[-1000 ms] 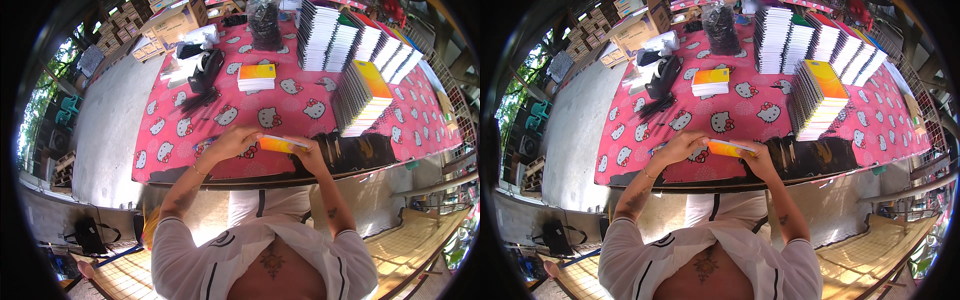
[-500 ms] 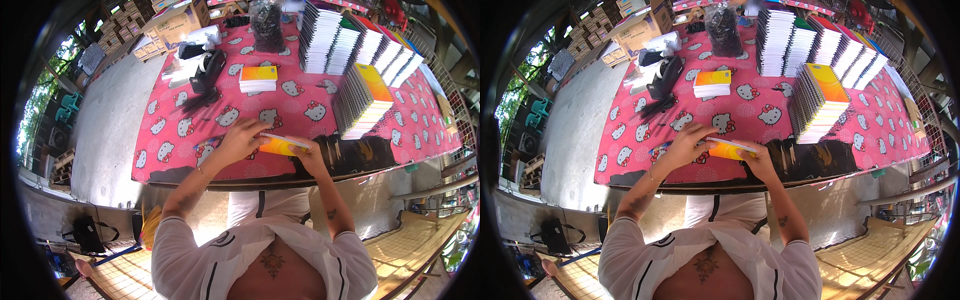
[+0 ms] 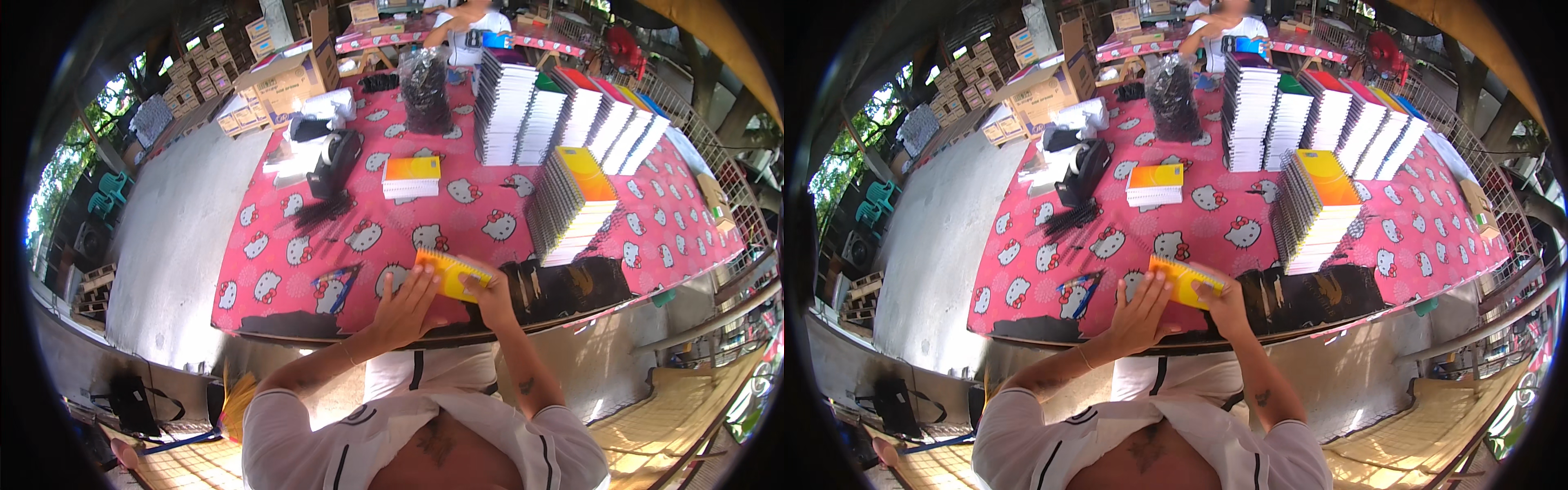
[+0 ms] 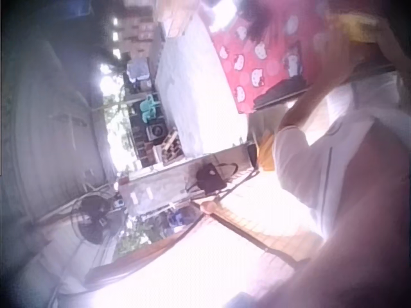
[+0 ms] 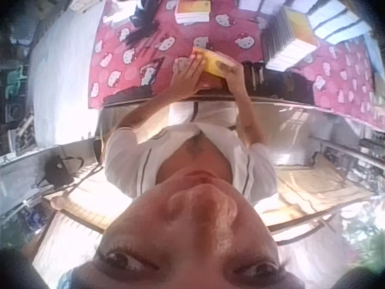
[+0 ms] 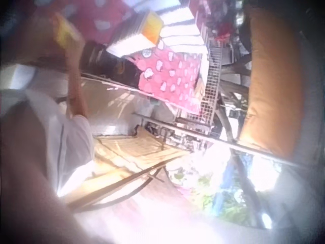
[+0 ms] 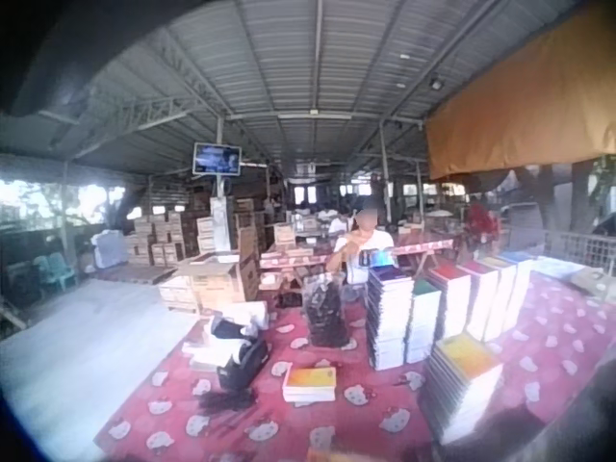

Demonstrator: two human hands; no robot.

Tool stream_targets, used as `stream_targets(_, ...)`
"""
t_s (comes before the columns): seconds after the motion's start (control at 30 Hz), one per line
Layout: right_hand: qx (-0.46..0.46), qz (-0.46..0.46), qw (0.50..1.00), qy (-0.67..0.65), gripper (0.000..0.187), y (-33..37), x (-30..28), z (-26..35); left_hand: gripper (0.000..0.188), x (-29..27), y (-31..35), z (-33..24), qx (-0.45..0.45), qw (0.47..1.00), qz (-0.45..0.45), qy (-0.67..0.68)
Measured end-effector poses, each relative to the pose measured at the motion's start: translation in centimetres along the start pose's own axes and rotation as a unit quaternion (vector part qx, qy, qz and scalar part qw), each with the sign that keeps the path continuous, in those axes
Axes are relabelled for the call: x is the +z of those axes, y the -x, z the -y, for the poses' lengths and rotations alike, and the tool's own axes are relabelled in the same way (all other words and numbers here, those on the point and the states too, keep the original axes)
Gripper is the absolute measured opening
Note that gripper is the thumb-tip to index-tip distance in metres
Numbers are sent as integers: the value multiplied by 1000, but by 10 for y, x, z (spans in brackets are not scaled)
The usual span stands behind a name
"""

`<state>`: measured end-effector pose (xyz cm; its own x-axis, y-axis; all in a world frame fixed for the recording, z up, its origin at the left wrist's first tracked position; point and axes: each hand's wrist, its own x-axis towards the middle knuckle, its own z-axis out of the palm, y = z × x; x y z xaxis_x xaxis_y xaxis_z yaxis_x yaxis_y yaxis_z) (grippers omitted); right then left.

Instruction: The person folds yellow notebook covers and stacks them on top of other notebooks on a table.

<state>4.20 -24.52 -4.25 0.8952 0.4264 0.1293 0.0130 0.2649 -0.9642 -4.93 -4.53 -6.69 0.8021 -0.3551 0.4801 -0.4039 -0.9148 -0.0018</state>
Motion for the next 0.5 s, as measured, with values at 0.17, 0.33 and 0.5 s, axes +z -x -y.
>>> stream_targets(0.17,28,30,999,-22,34,5,9,10,90,-41,-61,13,-49,992,47,-107)
stream_targets(0.33,8,44,999,10,31,3,2,2,89,-25,-54,6,-40,998,-5,-45)
stream_targets(0.5,10,44,999,24,29,2,-2,-3,82,0,-1,-22,-21,999,-31,1)
